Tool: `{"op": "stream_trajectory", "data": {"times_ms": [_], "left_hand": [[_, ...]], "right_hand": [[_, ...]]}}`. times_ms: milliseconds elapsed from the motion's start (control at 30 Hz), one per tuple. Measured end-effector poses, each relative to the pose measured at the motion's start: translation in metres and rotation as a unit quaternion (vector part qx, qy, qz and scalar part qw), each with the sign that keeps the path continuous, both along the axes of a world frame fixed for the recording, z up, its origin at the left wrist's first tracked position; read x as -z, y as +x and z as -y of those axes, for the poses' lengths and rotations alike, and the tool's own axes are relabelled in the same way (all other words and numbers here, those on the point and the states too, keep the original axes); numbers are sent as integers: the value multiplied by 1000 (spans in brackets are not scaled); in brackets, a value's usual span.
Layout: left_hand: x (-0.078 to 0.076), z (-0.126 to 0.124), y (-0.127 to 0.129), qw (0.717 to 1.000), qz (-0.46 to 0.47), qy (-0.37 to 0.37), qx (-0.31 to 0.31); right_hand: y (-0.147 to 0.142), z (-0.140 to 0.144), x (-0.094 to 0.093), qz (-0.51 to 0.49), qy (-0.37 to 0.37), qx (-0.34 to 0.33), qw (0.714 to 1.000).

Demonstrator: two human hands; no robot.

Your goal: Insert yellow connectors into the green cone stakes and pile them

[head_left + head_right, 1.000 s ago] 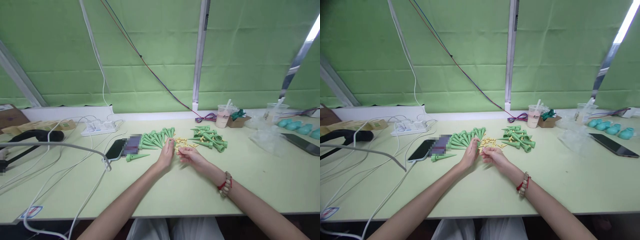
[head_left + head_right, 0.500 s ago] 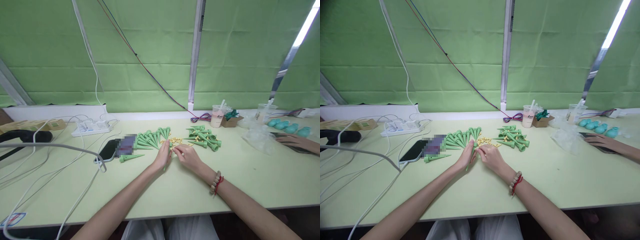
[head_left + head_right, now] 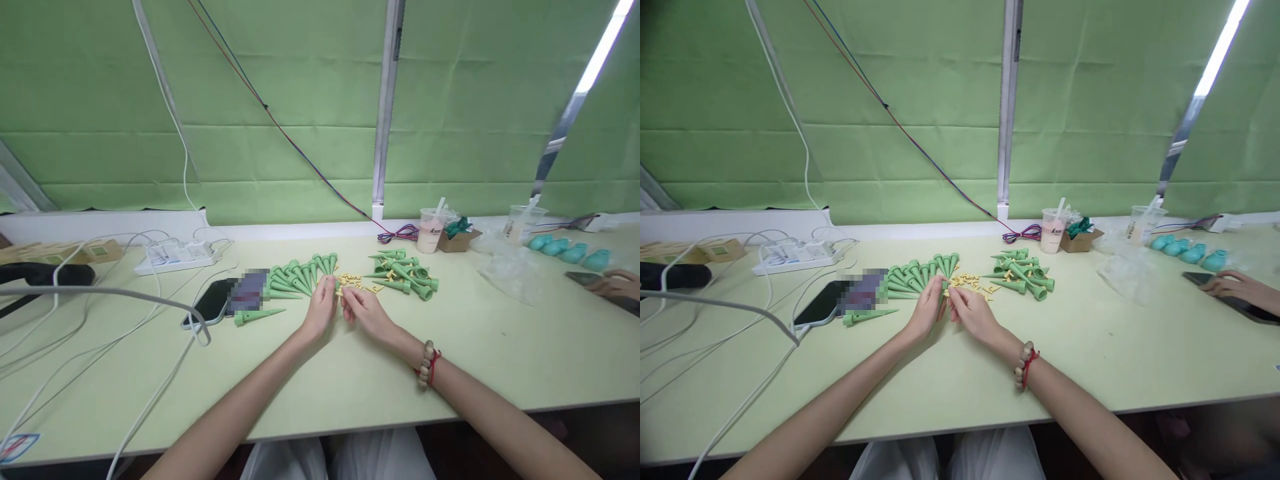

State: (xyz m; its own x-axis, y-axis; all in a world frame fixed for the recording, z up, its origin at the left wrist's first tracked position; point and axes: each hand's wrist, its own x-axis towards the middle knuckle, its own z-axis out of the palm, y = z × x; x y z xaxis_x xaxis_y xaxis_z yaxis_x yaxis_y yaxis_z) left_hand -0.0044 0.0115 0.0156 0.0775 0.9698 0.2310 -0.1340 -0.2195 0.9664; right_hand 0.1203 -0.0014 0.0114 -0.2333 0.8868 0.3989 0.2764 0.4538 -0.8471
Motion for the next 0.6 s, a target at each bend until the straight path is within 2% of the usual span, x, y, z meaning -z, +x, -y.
{"op": "stream_trajectory", "data": {"times_ms": [100,167,433,600], "left_hand": [[-5,1,0,1000,-20,8,-7],[-6,0,0,1000,-15,3,-20],[1,-6,1,999,-13,-42,-3],[0,-6,3,996,0,-85,8]], "right_hand": [[8,0,-6,113,84,86,986],[12,0,-8,140,122,114,976],[13,-1,-4,149,207,84,963],[18,-4,-2,170,249,93,949]]}}
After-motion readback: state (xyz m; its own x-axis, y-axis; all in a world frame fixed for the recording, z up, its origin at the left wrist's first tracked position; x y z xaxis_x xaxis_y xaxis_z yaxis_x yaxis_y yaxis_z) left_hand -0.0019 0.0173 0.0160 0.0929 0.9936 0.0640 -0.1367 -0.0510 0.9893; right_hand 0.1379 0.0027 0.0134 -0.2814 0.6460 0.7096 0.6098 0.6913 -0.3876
